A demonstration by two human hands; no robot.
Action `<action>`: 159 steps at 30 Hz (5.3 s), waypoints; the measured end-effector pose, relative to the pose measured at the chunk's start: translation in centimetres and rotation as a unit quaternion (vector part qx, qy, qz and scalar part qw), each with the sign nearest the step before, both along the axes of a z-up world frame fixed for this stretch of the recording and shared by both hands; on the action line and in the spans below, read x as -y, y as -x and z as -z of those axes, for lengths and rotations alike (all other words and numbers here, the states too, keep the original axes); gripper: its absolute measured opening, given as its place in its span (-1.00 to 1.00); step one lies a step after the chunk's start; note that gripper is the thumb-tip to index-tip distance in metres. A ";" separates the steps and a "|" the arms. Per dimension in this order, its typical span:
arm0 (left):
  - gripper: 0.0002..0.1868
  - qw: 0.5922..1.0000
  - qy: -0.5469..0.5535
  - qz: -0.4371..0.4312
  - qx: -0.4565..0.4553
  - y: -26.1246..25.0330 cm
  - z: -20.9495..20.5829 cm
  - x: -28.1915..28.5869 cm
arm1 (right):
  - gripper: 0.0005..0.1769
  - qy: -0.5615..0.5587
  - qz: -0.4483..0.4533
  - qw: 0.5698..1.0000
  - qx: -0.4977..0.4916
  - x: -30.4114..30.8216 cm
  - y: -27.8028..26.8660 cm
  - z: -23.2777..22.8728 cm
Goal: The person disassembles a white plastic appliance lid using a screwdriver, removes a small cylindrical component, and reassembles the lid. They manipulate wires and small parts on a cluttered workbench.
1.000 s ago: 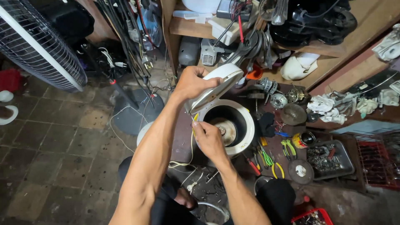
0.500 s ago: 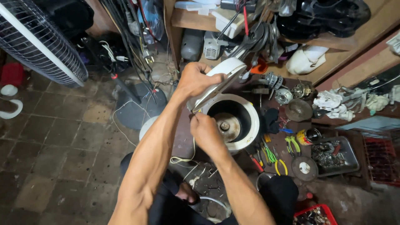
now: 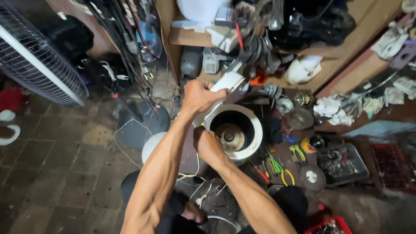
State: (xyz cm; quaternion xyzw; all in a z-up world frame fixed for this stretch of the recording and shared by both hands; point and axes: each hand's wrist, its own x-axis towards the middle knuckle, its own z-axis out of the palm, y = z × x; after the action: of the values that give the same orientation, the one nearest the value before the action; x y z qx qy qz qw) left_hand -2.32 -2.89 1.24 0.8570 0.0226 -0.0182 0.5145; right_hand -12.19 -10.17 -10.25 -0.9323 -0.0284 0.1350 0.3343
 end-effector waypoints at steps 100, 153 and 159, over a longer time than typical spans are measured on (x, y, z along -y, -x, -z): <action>-0.11 0.976 -0.077 0.129 0.159 2.0 -2.0 1.7 | -0.69 0.161 -0.154 0.916 0.334 3.9 -3.8 8.3; -0.44 0.950 0.227 0.108 0.187 -1.9 4.4 2.0 | -0.66 -0.479 0.162 0.859 -0.078 8.3 3.7 -7.0; -0.44 0.953 0.215 0.111 0.185 -2.0 4.7 2.7 | -0.63 -0.506 0.206 0.826 -0.142 7.9 3.5 -9.4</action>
State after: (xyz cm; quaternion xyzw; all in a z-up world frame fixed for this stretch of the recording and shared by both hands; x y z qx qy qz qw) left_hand -0.29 -5.57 -3.47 0.7114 -0.1727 0.0789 0.6766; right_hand -15.70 -18.11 -0.88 -0.5876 0.1473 0.1606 0.7792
